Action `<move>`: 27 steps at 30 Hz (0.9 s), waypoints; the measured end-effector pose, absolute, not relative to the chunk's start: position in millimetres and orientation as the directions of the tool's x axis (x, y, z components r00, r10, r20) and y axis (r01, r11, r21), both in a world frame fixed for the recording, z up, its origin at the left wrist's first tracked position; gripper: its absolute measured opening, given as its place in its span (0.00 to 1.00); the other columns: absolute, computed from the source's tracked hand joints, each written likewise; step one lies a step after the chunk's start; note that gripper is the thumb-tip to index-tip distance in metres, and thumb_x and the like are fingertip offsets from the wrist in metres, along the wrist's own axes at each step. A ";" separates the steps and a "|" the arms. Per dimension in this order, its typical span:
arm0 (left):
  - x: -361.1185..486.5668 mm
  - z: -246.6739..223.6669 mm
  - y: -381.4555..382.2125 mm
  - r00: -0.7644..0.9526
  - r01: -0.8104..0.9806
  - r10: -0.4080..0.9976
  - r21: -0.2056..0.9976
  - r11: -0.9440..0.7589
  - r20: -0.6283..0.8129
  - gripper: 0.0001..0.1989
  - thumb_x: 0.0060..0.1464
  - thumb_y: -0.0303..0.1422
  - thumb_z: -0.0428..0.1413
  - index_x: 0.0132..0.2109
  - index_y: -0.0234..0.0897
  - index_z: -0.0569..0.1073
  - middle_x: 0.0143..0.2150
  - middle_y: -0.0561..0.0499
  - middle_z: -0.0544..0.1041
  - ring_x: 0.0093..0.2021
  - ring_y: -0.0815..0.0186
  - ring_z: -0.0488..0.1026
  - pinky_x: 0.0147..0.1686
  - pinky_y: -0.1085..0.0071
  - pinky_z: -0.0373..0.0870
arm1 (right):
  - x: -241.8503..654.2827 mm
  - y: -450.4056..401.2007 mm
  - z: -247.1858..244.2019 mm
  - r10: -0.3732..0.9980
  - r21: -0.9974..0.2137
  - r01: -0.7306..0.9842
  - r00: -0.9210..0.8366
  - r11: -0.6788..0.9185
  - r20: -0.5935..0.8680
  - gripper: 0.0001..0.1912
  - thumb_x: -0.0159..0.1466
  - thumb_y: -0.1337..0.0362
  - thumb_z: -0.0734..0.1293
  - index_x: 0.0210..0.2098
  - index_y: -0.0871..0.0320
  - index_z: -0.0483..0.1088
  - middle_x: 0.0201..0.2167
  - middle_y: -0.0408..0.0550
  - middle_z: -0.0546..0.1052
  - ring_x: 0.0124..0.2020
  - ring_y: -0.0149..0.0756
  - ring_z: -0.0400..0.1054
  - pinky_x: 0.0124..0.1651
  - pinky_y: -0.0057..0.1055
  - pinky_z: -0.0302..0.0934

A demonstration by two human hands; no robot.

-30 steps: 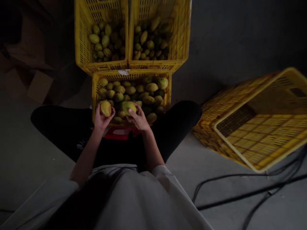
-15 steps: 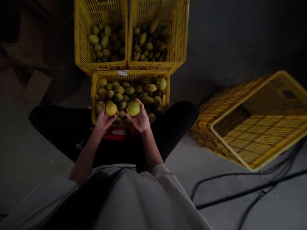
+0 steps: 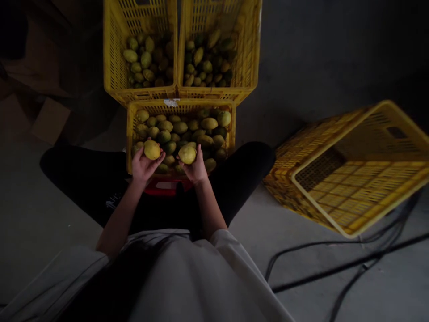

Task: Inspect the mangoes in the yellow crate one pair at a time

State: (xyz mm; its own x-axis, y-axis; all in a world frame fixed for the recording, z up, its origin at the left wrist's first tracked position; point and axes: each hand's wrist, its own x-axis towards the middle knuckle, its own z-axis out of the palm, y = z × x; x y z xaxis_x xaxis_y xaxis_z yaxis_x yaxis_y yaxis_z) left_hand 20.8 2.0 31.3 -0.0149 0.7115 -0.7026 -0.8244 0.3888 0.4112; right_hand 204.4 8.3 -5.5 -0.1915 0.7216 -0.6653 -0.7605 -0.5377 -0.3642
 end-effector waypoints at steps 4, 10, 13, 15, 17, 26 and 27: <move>23.6 29.6 1.5 0.025 -0.816 0.672 0.373 0.441 -0.740 0.15 0.69 0.37 0.49 0.55 0.38 0.76 0.50 0.43 0.83 0.44 0.59 0.81 0.47 0.58 0.81 | 202.9 7.3 -5.5 0.739 -0.385 -0.786 -0.130 -0.484 -0.662 0.13 0.67 0.49 0.69 0.44 0.49 0.74 0.38 0.41 0.82 0.40 0.34 0.78 0.34 0.26 0.73; 30.0 26.8 4.7 -0.028 -0.844 0.587 0.334 0.420 -0.809 0.12 0.71 0.35 0.51 0.53 0.37 0.76 0.40 0.49 0.82 0.37 0.66 0.80 0.42 0.70 0.81 | 206.7 4.3 -12.0 0.763 -0.371 -0.817 -0.125 -0.442 -0.634 0.08 0.64 0.57 0.69 0.43 0.49 0.74 0.40 0.40 0.82 0.46 0.36 0.78 0.44 0.31 0.75; 30.5 26.7 6.2 -0.039 -0.870 0.616 0.330 0.366 -0.787 0.15 0.73 0.38 0.48 0.53 0.40 0.77 0.41 0.50 0.82 0.39 0.66 0.80 0.43 0.68 0.81 | 210.5 3.9 -12.7 0.756 -0.355 -0.837 -0.102 -0.417 -0.647 0.12 0.66 0.59 0.66 0.48 0.50 0.75 0.42 0.41 0.83 0.46 0.35 0.78 0.47 0.32 0.77; 29.7 26.5 7.0 -0.039 -0.872 0.602 0.321 0.369 -0.797 0.17 0.74 0.42 0.46 0.54 0.42 0.77 0.41 0.49 0.81 0.38 0.65 0.80 0.36 0.72 0.80 | 211.9 4.5 -12.5 0.738 -0.315 -0.865 -0.089 -0.390 -0.669 0.11 0.67 0.60 0.65 0.48 0.50 0.74 0.42 0.41 0.83 0.44 0.34 0.79 0.45 0.30 0.77; 28.8 26.0 7.5 -0.042 -0.870 0.562 0.307 0.386 -0.826 0.20 0.74 0.45 0.45 0.54 0.41 0.77 0.40 0.47 0.80 0.37 0.63 0.79 0.27 0.75 0.74 | 212.7 5.9 -13.2 0.708 -0.243 -0.885 -0.127 -0.398 -0.695 0.10 0.68 0.58 0.65 0.47 0.52 0.73 0.40 0.43 0.82 0.41 0.34 0.79 0.37 0.26 0.76; 27.1 26.4 6.6 0.048 -0.875 0.604 0.258 0.410 -0.795 0.19 0.73 0.40 0.46 0.59 0.40 0.76 0.48 0.43 0.82 0.48 0.59 0.81 0.30 0.75 0.76 | 211.3 9.5 -12.5 0.684 -0.245 -0.877 -0.120 -0.412 -0.720 0.10 0.70 0.54 0.66 0.46 0.51 0.72 0.36 0.44 0.81 0.35 0.33 0.77 0.29 0.23 0.72; 27.2 26.9 7.1 0.055 -0.873 0.596 0.251 0.418 -0.801 0.19 0.73 0.40 0.46 0.58 0.40 0.76 0.47 0.44 0.82 0.46 0.60 0.82 0.30 0.75 0.76 | 210.7 9.1 -10.1 0.695 -0.265 -0.867 -0.120 -0.421 -0.709 0.09 0.70 0.54 0.66 0.46 0.50 0.72 0.36 0.43 0.81 0.34 0.33 0.77 0.29 0.23 0.72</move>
State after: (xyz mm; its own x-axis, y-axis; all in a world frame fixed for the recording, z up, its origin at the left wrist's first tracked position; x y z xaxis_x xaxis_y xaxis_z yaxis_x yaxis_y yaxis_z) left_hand 27.2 7.1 26.9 0.0550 0.5958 -0.8012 -0.8733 0.4177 0.2507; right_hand 210.7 9.1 -10.1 -0.1203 0.6950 -0.7089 -0.8674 -0.4210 -0.2655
